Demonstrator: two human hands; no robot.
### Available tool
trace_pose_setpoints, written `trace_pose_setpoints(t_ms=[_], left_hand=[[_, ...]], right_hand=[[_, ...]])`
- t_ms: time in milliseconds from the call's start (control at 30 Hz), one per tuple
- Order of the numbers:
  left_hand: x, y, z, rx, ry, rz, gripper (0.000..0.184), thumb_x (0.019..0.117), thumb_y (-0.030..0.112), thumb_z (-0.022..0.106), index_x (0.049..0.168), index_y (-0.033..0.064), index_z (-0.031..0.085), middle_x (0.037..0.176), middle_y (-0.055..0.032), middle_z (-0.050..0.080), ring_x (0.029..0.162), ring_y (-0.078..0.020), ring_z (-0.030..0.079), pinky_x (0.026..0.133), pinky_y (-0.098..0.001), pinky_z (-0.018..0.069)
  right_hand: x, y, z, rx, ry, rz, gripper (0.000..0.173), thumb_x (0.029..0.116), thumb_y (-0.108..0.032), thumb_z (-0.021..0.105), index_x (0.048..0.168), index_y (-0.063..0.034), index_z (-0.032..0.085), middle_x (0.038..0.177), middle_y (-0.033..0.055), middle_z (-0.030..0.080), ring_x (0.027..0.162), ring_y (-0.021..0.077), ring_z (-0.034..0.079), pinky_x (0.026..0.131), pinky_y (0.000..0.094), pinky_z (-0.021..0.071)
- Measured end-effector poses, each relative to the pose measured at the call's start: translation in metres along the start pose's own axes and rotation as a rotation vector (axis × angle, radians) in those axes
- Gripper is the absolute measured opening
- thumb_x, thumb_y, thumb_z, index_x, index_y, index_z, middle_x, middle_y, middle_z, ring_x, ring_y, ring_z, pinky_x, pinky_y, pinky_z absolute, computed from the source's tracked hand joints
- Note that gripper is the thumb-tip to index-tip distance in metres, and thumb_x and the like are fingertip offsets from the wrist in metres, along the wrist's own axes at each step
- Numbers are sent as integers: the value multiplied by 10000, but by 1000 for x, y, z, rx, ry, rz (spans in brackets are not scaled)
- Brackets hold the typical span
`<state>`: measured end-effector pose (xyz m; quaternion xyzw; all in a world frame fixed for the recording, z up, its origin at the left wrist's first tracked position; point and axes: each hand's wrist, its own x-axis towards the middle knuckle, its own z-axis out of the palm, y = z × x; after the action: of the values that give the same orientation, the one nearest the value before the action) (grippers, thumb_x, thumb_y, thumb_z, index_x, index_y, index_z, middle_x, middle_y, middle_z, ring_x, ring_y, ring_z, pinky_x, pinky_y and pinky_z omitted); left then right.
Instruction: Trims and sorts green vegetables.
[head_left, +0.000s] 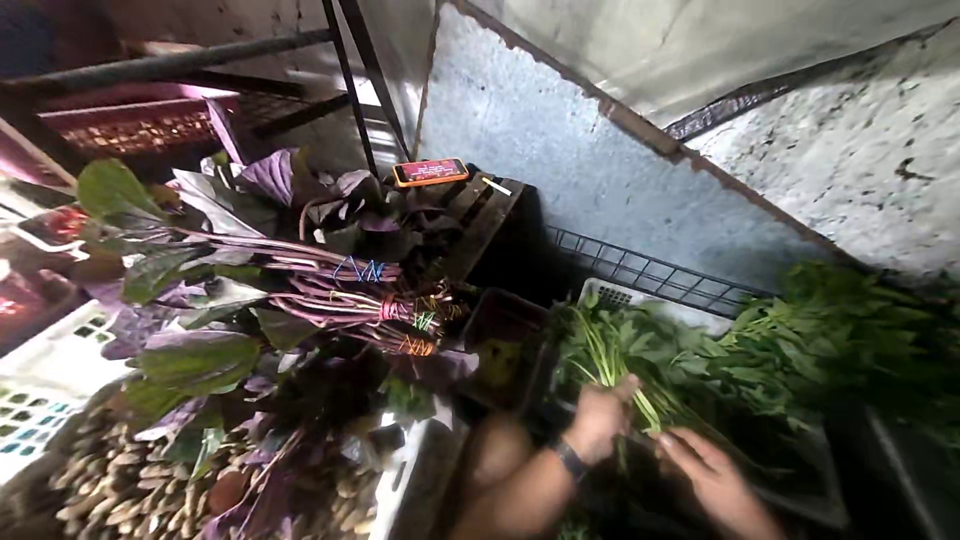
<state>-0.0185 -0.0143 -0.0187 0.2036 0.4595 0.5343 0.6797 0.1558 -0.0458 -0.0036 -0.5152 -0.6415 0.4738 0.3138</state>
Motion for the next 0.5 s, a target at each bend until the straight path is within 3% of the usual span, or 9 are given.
trace_pose_setpoints(t_ms=[67,133,200,267,400,500], left_hand=[[1,2,-1,-28,22,20,285,1045,298,607,1068,18,656,604,0,506,416,-71,428,399,-212,404],[2,-3,1,-25,30,31,294,1047,299,603,1040,9,652,599,-7,505,409,-73,421,392,-214,400],[1,-8,2,-4,11,22,304,1050,306,599,993,10,637,590,-11,508,404,-74,427,392,-214,403],[-1,-8,4,20,-15,20,318,1047,312,606,926,18,613,575,-11,512,402,-76,434,395,-216,406],[-3,-10,6,49,-49,64,266,1042,267,614,995,7,649,606,-13,527,414,-69,415,400,-212,386],[-2,-8,5,27,8,68,256,1042,257,616,997,7,652,606,-13,513,414,-71,406,391,-212,375]], right_hand=[[-7,6,1,69,39,-21,219,1024,-102,515,1098,-2,695,795,-5,654,640,55,591,613,230,538],[-7,8,5,141,135,23,201,1036,-127,495,1055,-37,674,650,-57,532,511,34,467,501,215,441],[-5,13,10,205,248,87,172,1031,-160,516,1014,-67,660,597,-79,474,459,22,402,451,196,384],[-2,17,16,251,312,130,153,1015,-165,557,983,-65,668,596,-71,491,450,19,395,438,191,374],[-10,15,27,242,364,151,140,988,-155,601,940,-45,672,631,-49,550,459,24,431,438,201,401],[-13,14,34,191,442,46,164,963,-167,636,847,-55,661,604,-46,552,449,32,455,431,218,423]])
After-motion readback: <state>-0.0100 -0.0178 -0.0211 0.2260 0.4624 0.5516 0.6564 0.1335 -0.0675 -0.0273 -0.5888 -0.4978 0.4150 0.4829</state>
